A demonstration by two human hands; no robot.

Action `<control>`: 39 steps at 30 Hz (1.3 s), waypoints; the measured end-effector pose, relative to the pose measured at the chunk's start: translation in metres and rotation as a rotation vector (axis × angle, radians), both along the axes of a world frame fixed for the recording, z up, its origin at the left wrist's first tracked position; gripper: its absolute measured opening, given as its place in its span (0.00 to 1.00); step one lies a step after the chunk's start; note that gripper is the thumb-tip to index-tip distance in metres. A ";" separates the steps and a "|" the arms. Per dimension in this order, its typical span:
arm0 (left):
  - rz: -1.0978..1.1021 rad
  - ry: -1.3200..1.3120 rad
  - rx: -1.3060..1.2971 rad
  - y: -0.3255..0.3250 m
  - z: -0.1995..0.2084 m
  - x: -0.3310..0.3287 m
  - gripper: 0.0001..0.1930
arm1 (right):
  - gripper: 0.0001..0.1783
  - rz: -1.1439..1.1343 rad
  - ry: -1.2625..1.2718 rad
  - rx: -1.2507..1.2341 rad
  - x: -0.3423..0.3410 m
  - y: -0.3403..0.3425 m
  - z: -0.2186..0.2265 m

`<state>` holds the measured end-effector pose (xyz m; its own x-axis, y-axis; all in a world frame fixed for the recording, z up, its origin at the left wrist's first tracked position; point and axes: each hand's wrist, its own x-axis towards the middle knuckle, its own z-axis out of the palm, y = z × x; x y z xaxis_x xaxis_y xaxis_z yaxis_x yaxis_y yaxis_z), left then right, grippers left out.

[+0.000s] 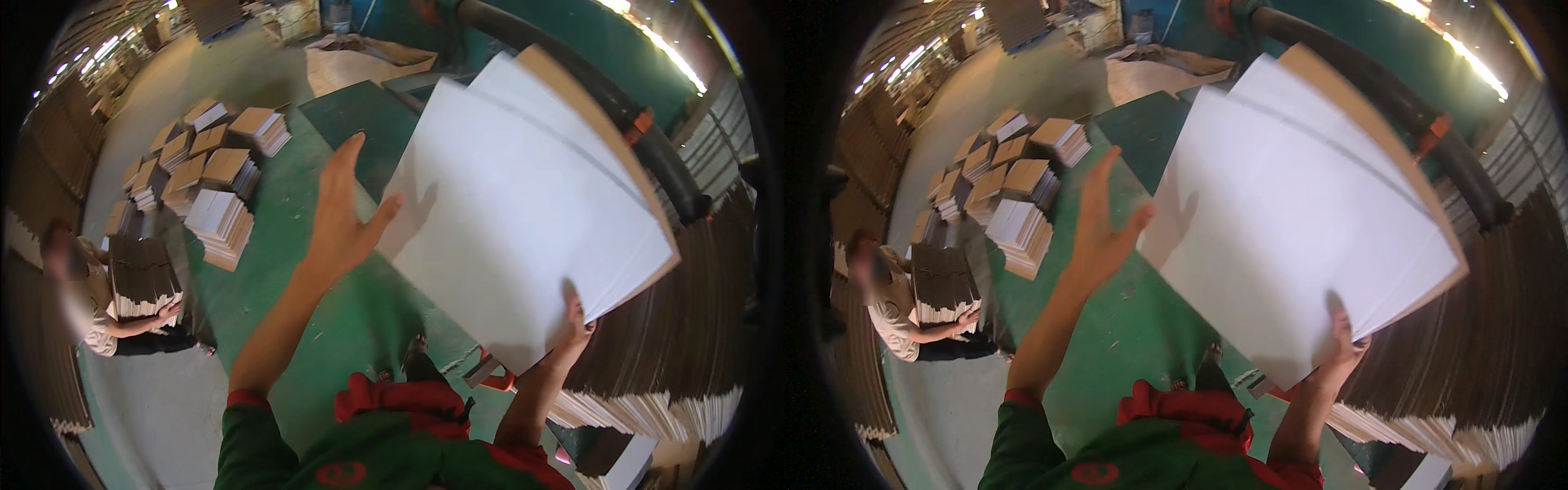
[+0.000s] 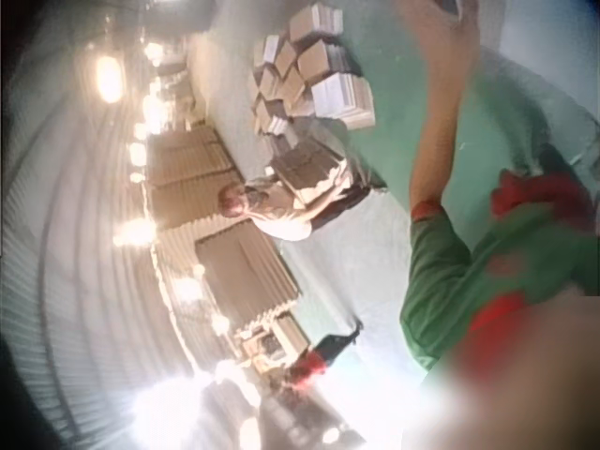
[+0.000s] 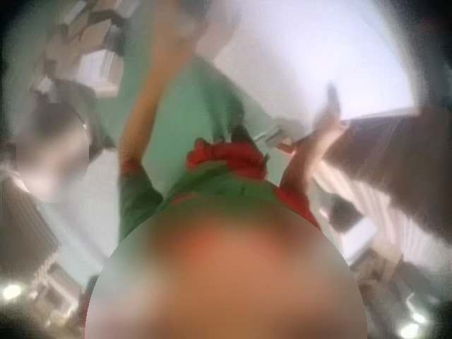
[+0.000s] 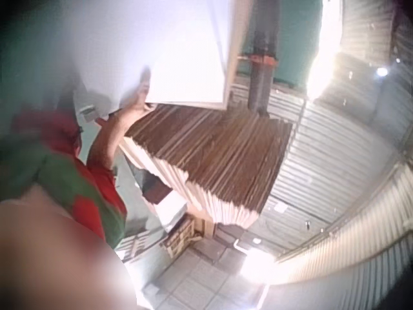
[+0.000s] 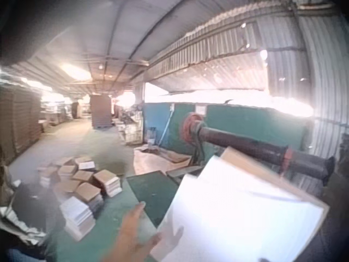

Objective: The person repeatedly picks up flat cardboard sheets, places them into a guillotine-style cutting machine, and removes the cut pieces. The person stacks the processed cardboard sheets on a nearby pile. Other workers are visible in the background handling similar materials.

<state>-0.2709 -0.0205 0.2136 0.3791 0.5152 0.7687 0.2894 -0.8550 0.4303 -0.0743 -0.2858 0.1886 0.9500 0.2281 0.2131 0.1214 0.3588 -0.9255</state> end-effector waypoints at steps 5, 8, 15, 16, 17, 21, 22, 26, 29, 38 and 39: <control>-0.416 -0.021 -0.759 0.057 -0.078 0.059 0.39 | 0.17 0.209 -0.211 -0.226 0.035 0.007 -0.066; -0.581 -0.033 -0.918 0.074 -0.107 0.112 0.38 | 0.29 0.138 -0.276 -0.332 0.068 0.009 -0.093; -0.713 0.109 -0.730 0.089 -0.158 0.258 0.41 | 0.22 -0.182 -0.221 -0.767 0.138 0.008 -0.173; -0.799 0.055 -0.682 0.088 -0.169 0.273 0.42 | 0.22 -0.234 -0.241 -0.744 0.145 0.005 -0.186; -0.827 0.106 -0.608 0.089 -0.179 0.280 0.42 | 0.24 -0.249 -0.211 -0.749 0.142 0.003 -0.198; -0.902 0.271 -0.533 0.092 -0.236 0.314 0.43 | 0.30 -0.286 0.032 -0.701 0.154 0.009 -0.256; -0.912 0.320 -0.543 0.095 -0.252 0.321 0.43 | 0.30 -0.307 0.051 -0.724 0.160 0.008 -0.268; -0.963 0.368 -0.778 0.102 -0.306 0.341 0.43 | 0.29 -0.404 0.086 -0.798 0.175 0.021 -0.299; -0.914 0.465 -0.705 0.107 -0.334 0.357 0.42 | 0.30 -0.418 0.152 -0.836 0.184 0.024 -0.300; -0.784 0.501 -0.895 0.111 -0.342 0.399 0.33 | 0.29 -0.539 1.014 0.111 0.186 0.052 -0.298; -0.795 0.515 -0.885 0.104 -0.342 0.404 0.34 | 0.28 -0.584 1.039 0.309 0.185 0.056 -0.304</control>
<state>0.1331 0.0840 -0.1288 0.9623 0.2690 -0.0398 0.1367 -0.3520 0.9260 0.1111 -0.2294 -0.1150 0.6430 -0.2138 -0.7354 -0.4059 0.7191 -0.5640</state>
